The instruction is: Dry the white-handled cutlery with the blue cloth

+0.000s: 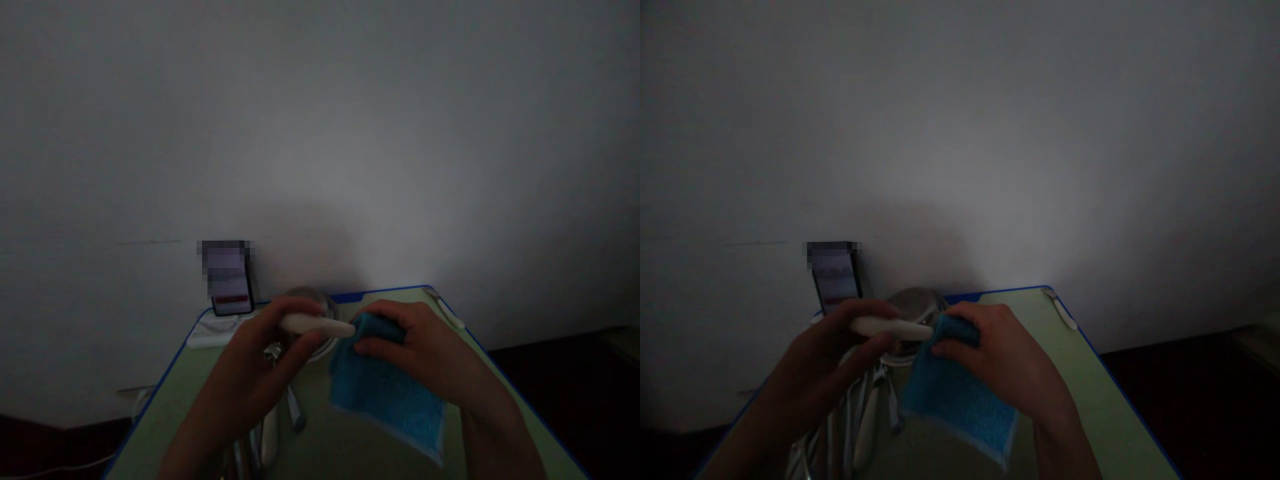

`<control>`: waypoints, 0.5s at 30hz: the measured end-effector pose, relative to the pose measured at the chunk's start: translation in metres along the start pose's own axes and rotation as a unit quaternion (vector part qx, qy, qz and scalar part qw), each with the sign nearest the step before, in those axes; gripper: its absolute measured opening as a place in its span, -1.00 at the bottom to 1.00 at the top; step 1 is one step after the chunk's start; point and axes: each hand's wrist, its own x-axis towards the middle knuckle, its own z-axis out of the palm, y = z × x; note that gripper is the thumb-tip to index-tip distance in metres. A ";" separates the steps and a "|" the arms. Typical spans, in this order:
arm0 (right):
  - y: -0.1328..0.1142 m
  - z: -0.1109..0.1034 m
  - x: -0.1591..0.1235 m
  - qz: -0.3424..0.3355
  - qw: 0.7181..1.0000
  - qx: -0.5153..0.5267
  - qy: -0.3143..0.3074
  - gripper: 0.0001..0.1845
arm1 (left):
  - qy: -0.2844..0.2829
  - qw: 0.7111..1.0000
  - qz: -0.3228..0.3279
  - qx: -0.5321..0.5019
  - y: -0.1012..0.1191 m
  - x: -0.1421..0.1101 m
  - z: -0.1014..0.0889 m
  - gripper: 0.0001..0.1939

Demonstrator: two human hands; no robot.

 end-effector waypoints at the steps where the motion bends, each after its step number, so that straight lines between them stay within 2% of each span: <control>1: 0.001 -0.001 0.000 -0.006 1.000 -0.004 -0.010 -0.86 | -0.017 1.000 0.003 0.026 0.001 0.001 -0.001 -0.84; 5: 0.004 -0.003 0.001 -0.029 0.998 -0.036 -0.040 -0.90 | -0.095 0.991 -0.003 0.092 0.003 0.004 -0.004 -0.84; 9: 0.004 0.001 0.002 -0.016 0.995 -0.082 -0.046 -0.90 | -0.160 0.980 -0.018 0.115 0.006 0.007 0.000 -0.80; 15: 0.001 0.012 0.006 0.014 0.997 -0.071 -0.034 -0.80 | -0.176 0.969 -0.026 0.170 0.004 0.006 0.009 -0.78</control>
